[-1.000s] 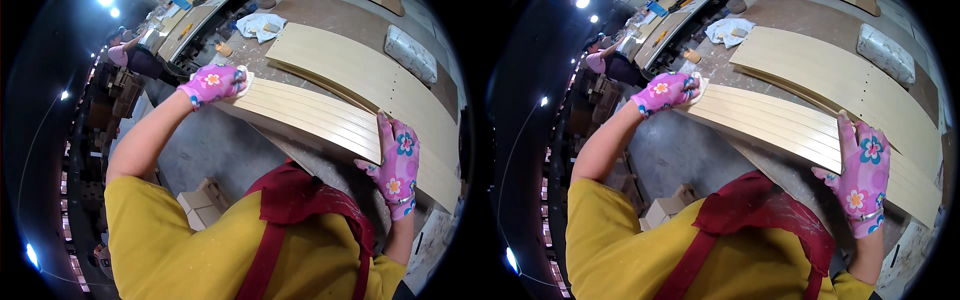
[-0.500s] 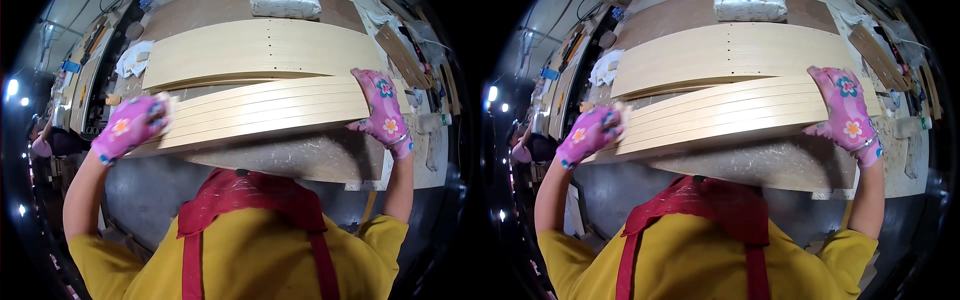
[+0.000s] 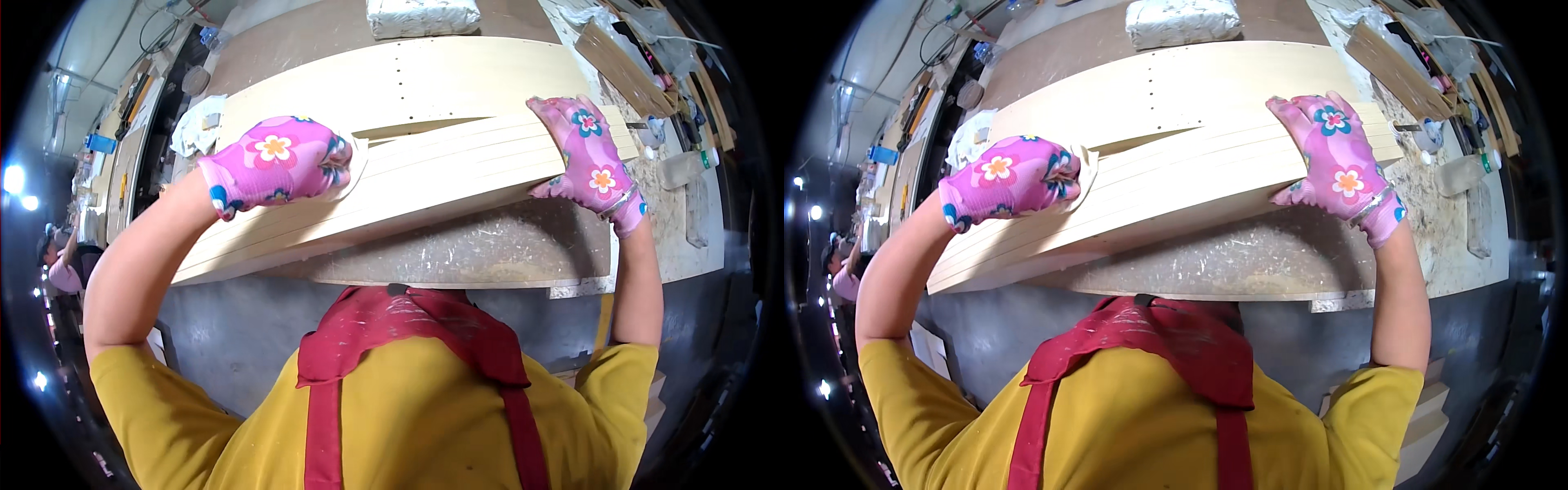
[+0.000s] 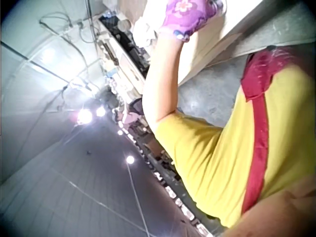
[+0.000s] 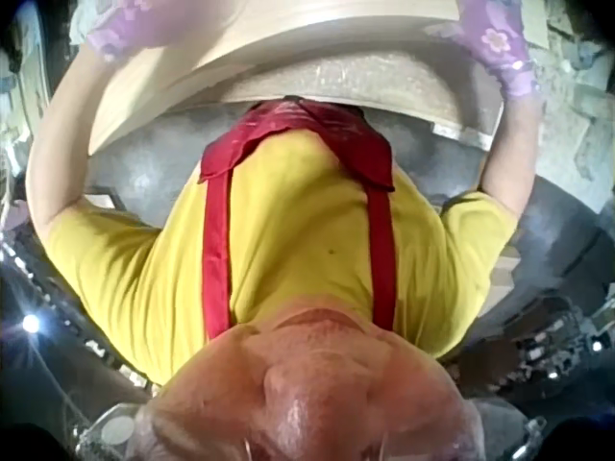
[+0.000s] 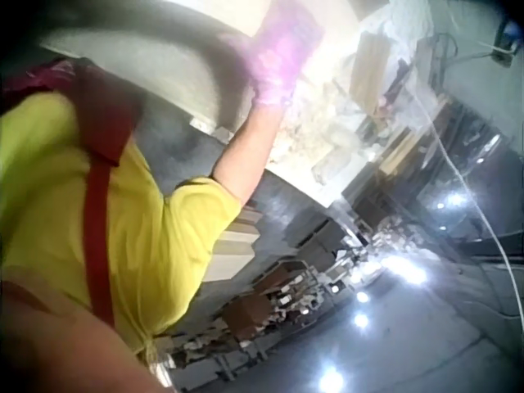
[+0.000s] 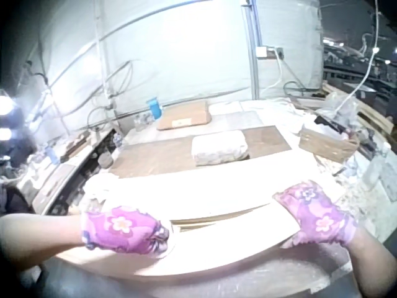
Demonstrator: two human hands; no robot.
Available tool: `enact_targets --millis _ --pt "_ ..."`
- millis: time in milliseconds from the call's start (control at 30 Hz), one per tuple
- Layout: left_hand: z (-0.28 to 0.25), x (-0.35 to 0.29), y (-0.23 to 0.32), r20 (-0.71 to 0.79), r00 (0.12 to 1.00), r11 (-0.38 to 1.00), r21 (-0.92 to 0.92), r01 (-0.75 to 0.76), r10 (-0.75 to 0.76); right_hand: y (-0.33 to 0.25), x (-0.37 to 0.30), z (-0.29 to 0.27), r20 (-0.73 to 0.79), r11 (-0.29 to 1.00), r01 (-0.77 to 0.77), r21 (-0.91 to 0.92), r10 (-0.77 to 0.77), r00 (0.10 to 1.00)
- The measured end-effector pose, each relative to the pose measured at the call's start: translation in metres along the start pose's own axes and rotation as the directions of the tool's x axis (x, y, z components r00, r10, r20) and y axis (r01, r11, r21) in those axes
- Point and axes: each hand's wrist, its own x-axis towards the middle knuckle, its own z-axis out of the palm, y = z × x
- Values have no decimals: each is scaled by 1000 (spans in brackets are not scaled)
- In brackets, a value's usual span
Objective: The person pours liquid from a plastic bottle onto a cloth and wipes several light-colored wooden boards on a workbench. They repeatedly pick up, stack, and wipe the boards with the cloth, occasionally refilling the cloth with liquid.
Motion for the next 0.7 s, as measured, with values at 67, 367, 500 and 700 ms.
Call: enact_targets --millis 67,367,500,700 --pt "-8 14 4 31 999 988 -153 -13 18 1 -1 1 9 999 -21 -31 21 1000" --pt "-42 124 103 22 957 956 37 -291 290 8 -1 5 8 1000 -9 -19 9 1000" --pt "-35 115 72 41 963 964 -51 -263 265 4 -3 2 -14 1000 -28 8 29 999" --pt "-45 126 93 -114 947 943 181 -278 301 7 0 7 -40 1000 -19 -11 18 999"
